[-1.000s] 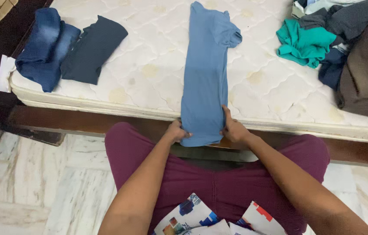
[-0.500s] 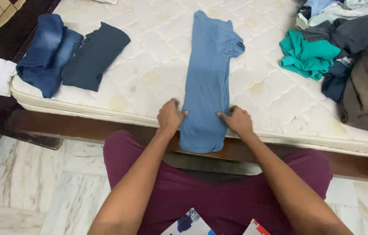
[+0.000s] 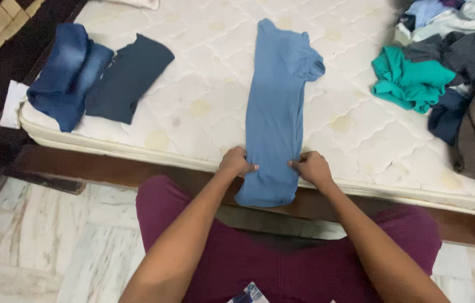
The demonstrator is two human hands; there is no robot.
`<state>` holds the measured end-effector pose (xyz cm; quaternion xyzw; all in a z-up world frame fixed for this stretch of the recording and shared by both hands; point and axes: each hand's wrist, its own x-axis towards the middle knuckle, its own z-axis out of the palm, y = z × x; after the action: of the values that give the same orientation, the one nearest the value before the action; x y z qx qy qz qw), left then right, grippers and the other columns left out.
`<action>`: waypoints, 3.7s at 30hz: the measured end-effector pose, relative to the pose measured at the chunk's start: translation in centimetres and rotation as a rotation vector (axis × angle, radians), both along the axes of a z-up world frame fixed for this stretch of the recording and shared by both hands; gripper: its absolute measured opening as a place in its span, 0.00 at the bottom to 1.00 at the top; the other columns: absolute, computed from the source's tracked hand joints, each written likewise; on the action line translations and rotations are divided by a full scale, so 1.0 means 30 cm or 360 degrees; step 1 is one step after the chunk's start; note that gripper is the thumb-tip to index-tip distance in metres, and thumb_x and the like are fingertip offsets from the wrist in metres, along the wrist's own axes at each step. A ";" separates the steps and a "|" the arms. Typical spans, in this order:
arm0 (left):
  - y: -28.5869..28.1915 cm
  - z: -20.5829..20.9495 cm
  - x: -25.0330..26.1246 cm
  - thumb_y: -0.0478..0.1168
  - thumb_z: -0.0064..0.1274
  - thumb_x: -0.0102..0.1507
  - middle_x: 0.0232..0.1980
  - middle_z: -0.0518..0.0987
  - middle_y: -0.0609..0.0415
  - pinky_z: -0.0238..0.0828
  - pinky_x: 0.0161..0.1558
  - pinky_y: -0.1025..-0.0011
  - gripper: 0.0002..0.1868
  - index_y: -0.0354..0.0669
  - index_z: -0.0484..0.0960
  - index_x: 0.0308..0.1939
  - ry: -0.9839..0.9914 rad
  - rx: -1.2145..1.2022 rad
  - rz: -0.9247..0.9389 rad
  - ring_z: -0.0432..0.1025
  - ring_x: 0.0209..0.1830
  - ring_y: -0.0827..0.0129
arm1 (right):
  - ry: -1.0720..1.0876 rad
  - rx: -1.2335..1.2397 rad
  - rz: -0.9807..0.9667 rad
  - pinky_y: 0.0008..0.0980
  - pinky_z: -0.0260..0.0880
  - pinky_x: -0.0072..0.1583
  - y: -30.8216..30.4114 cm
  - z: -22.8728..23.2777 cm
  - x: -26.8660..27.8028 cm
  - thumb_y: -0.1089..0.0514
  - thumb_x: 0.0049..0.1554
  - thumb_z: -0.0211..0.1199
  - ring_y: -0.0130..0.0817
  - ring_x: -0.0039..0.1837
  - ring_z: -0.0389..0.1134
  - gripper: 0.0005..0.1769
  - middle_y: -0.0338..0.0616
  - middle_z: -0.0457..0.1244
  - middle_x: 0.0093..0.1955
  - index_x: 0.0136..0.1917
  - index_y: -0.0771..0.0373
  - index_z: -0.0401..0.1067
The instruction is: The person folds a light blue shirt and a pair of brown trousers on a bed. The person smooths and aligns each garment, folds them into compact rectangles, and places them in a neat stack.
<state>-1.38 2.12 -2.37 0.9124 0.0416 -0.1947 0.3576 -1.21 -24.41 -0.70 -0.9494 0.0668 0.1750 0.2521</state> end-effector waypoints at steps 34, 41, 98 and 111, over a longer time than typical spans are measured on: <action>-0.196 0.141 0.159 0.33 0.69 0.48 0.39 0.81 0.54 0.70 0.48 0.56 0.22 0.47 0.80 0.44 -0.0658 -0.0043 -0.0244 0.76 0.46 0.54 | -0.0369 0.0905 -0.0172 0.30 0.71 0.44 -0.165 0.072 0.549 0.52 0.57 0.67 0.28 0.46 0.68 0.28 0.32 0.51 0.70 0.70 0.58 0.71; -0.183 0.123 0.195 0.34 0.70 0.48 0.39 0.83 0.55 0.72 0.45 0.56 0.21 0.46 0.80 0.43 -0.0550 -0.0068 -0.0266 0.77 0.44 0.56 | -0.0354 0.1291 -0.0426 0.31 0.66 0.52 -0.188 0.002 0.699 0.49 0.62 0.62 0.33 0.51 0.63 0.32 0.56 0.67 0.56 0.75 0.65 0.69; -0.326 0.006 0.600 0.29 0.58 0.57 0.48 0.79 0.46 0.77 0.35 0.66 0.31 0.31 0.69 0.65 -0.0119 -0.1607 0.0931 0.76 0.44 0.62 | -0.0988 0.0103 0.0621 0.42 0.68 0.61 0.077 0.237 0.775 0.62 0.57 0.61 0.48 0.61 0.69 0.17 0.45 0.67 0.65 0.59 0.53 0.78; -0.337 -0.018 0.586 0.23 0.63 0.52 0.66 0.75 0.37 0.70 0.61 0.66 0.43 0.33 0.64 0.72 -0.0698 -0.1028 0.0770 0.73 0.63 0.55 | -0.0997 -0.0485 0.1233 0.58 0.49 0.72 0.228 0.136 1.028 0.68 0.52 0.55 0.48 0.72 0.58 0.35 0.43 0.62 0.68 0.72 0.49 0.66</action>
<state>16.21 -8.00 -2.92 0.7378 0.1140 0.0891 0.6593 29.63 -17.58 3.38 -0.9372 -0.3435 -0.0486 0.0356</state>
